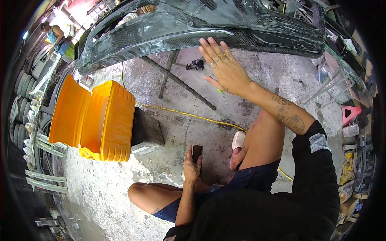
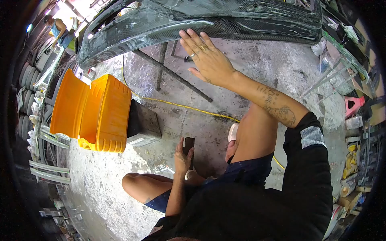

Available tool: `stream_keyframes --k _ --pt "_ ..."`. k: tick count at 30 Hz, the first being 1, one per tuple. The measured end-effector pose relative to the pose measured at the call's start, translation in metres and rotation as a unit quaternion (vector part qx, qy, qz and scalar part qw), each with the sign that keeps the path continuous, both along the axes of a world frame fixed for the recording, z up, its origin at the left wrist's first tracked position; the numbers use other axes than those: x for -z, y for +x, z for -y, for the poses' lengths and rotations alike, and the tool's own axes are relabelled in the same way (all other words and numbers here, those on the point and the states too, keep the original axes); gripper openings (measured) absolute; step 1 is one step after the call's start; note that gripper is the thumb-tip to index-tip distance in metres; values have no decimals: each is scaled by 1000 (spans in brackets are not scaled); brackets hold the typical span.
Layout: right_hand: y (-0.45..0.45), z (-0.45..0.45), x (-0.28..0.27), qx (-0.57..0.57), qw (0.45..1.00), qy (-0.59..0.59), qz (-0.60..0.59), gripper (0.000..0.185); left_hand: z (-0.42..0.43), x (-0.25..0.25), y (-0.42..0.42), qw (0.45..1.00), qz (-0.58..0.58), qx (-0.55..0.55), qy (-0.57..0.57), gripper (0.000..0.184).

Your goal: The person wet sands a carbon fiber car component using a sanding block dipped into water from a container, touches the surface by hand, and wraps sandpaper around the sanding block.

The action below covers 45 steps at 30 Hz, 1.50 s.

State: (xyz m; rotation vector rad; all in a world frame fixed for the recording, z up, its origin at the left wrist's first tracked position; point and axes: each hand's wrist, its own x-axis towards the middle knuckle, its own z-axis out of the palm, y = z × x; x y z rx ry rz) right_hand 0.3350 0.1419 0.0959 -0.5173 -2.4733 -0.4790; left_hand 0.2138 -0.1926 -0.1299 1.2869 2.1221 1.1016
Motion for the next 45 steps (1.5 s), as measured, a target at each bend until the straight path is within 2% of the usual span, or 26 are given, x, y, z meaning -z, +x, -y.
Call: stream_keyframes --k 6,8,9,12,15,18,20,24,26,29,31,32,33,35,38,39,41,42,44,45 --pt "-28 9 1 -38 998 -2 46 93 0 3 -1 1000 25 6 6 67" --pt "-37 13 8 -112 991 -52 51 92 -1 2 -1 1000 16 2 22 66" --pt "-40 15 10 -110 991 -53 52 92 -2 2 -1 1000 17 4 21 66" --pt "-42 23 9 -133 989 -61 21 92 -1 4 -2 999 -1 1 34 67" --pt "-33 24 4 -90 993 -66 -35 92 1 12 -4 999 24 -5 34 68" --pt "-5 19 0 -130 986 -29 -100 90 0 18 -4 998 -12 -9 63 68" --pt "17 21 -4 -39 980 -174 -92 89 0 12 -3 999 0 -15 36 68" --pt "29 5 -6 36 970 -196 -140 91 -1 17 -2 999 -11 -15 28 67" --pt "27 -8 4 73 983 -120 -115 97 -4 10 0 999 25 13 15 67" --pt "14 -8 8 67 981 -140 -119 99 -4 16 1 999 -13 16 50 69" --pt "1 -13 17 21 979 -139 -151 99 1 25 1 1000 7 2 15 72" --pt "-4 -7 17 62 974 -166 -144 98 1 28 -2 1000 5 4 2 72" --pt "-5 -3 13 45 970 -182 -155 98 0 21 -3 999 2 -38 18 72" --pt "-10 10 0 36 970 -191 -146 97 -2 2 -2 998 51 -10 -37 73" --pt "-34 31 -12 -10 965 -221 -144 96 -11 6 -3 998 52 -22 11 77" --pt "-46 39 -20 -15 967 -215 -135 96 -10 6 -3 995 101 -9 -8 76" --pt "-81 55 -41 -63 951 -291 -83 88 -15 4 -5 993 114 -10 21 76" --pt "-103 62 -48 -65 953 -285 -73 88 -18 4 -4 991 124 -5 40 75" --pt "-156 76 -62 -195 959 -196 -57 77 -16 -6 -8 990 133 -7 48 74" --pt "-184 78 -64 -198 960 -193 -47 77 -15 -10 -11 987 151 -12 45 73"
